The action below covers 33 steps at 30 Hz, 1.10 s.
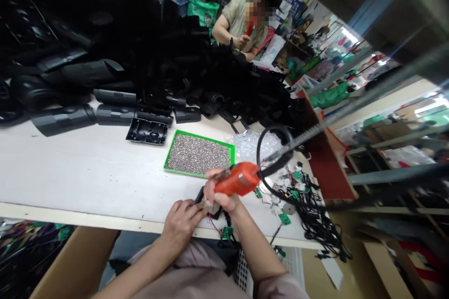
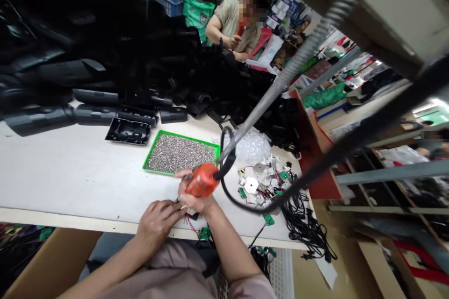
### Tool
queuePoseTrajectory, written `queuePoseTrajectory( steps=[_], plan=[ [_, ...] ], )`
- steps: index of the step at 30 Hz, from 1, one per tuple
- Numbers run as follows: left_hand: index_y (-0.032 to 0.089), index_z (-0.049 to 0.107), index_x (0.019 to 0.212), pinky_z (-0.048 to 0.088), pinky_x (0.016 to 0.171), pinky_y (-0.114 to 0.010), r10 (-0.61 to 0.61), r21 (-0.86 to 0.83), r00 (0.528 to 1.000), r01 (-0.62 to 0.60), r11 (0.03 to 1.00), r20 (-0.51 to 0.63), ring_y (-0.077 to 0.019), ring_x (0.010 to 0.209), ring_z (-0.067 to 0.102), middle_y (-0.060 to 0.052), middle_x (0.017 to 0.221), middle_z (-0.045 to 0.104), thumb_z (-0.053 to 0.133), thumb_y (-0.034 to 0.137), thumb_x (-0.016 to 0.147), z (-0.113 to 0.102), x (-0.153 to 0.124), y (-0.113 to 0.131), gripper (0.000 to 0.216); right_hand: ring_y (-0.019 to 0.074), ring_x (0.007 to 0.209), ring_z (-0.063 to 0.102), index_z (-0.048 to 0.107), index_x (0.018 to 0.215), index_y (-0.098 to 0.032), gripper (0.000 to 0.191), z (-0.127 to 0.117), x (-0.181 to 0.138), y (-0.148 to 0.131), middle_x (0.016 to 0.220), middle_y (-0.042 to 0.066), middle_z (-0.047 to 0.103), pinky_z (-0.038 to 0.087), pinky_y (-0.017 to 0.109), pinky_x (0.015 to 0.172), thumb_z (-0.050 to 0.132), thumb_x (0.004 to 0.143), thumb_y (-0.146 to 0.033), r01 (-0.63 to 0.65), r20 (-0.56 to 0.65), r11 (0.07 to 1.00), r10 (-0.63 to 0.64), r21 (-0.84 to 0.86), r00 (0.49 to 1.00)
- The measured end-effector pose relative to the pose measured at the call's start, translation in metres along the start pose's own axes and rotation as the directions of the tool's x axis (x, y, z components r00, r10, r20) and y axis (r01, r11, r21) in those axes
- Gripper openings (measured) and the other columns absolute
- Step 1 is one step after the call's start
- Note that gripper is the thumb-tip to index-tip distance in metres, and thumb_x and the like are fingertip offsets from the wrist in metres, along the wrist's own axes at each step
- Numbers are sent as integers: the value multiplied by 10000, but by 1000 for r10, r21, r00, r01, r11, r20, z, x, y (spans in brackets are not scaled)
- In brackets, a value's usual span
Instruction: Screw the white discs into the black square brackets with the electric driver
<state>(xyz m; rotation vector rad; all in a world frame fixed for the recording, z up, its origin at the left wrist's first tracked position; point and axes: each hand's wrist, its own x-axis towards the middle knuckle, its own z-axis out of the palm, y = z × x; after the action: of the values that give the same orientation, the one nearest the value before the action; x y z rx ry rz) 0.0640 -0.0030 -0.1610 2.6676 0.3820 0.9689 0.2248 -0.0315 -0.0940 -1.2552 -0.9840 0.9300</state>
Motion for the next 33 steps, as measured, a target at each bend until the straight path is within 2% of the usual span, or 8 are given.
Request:
queuePoseTrajectory(
  steps=[5,8,13,21,24,27,30,33],
  plan=[
    [214,642,1083,427,777,-317,-53,-18,998,53,998,20,-184,919,592,-39,1004,715,523,169,910,-11,2,2,215,246,848,633,563,1200,-190,788,-37,-17,-41,875,66,660,490,407,818,593,656,-761,121,-225,956,-185,-268,957],
    [185,562,1197,458,861,-353,-166,-119,982,176,977,85,-228,1029,587,-93,1100,672,641,332,841,-14,7,-12,393,218,762,635,670,1065,-206,475,-36,-43,-38,779,41,686,483,362,796,647,756,-566,-206,-412,793,-63,-574,909],
    [201,345,1413,423,988,-416,-71,-208,926,157,965,371,-273,1226,503,-141,1375,521,732,335,726,-3,27,-38,800,233,738,676,656,1132,-217,368,-1,-60,-5,763,44,727,459,302,689,610,834,-428,-364,-281,417,248,-833,927],
    [199,524,1240,415,929,-399,-96,-198,902,195,961,421,-249,1075,570,-84,1190,641,775,313,678,2,42,-31,626,248,844,659,619,1113,-166,282,6,-60,5,899,125,712,446,291,684,439,942,-300,-210,-167,257,181,-943,969],
    [206,537,1224,420,912,-394,-112,-171,895,203,964,431,-251,1065,571,-78,1182,646,782,294,667,-2,45,-27,615,257,833,645,629,1080,-148,274,-1,-61,2,884,133,702,453,308,686,445,927,-283,-183,-134,317,168,-931,977],
    [214,538,1232,429,909,-395,-127,-148,894,208,967,430,-252,1074,575,-78,1187,646,774,299,673,-3,43,-29,613,194,703,607,636,1028,-180,249,-17,-63,-1,800,64,682,456,290,673,482,904,-333,-260,-257,612,95,-747,962],
    [221,497,1301,431,938,-411,-124,-130,906,191,973,404,-269,1130,558,-99,1238,623,751,260,677,-5,36,-31,675,124,488,469,610,996,-204,314,-32,-66,3,595,-33,548,402,228,487,540,858,-477,-272,-414,944,176,-185,893],
    [221,406,1391,420,984,-449,-100,-165,935,164,973,341,-296,1219,506,-133,1337,552,701,254,714,-9,36,-20,739,100,436,419,599,927,-219,335,-34,-73,11,586,-50,520,356,202,401,668,746,-493,-159,-417,902,334,401,845]
  ],
)
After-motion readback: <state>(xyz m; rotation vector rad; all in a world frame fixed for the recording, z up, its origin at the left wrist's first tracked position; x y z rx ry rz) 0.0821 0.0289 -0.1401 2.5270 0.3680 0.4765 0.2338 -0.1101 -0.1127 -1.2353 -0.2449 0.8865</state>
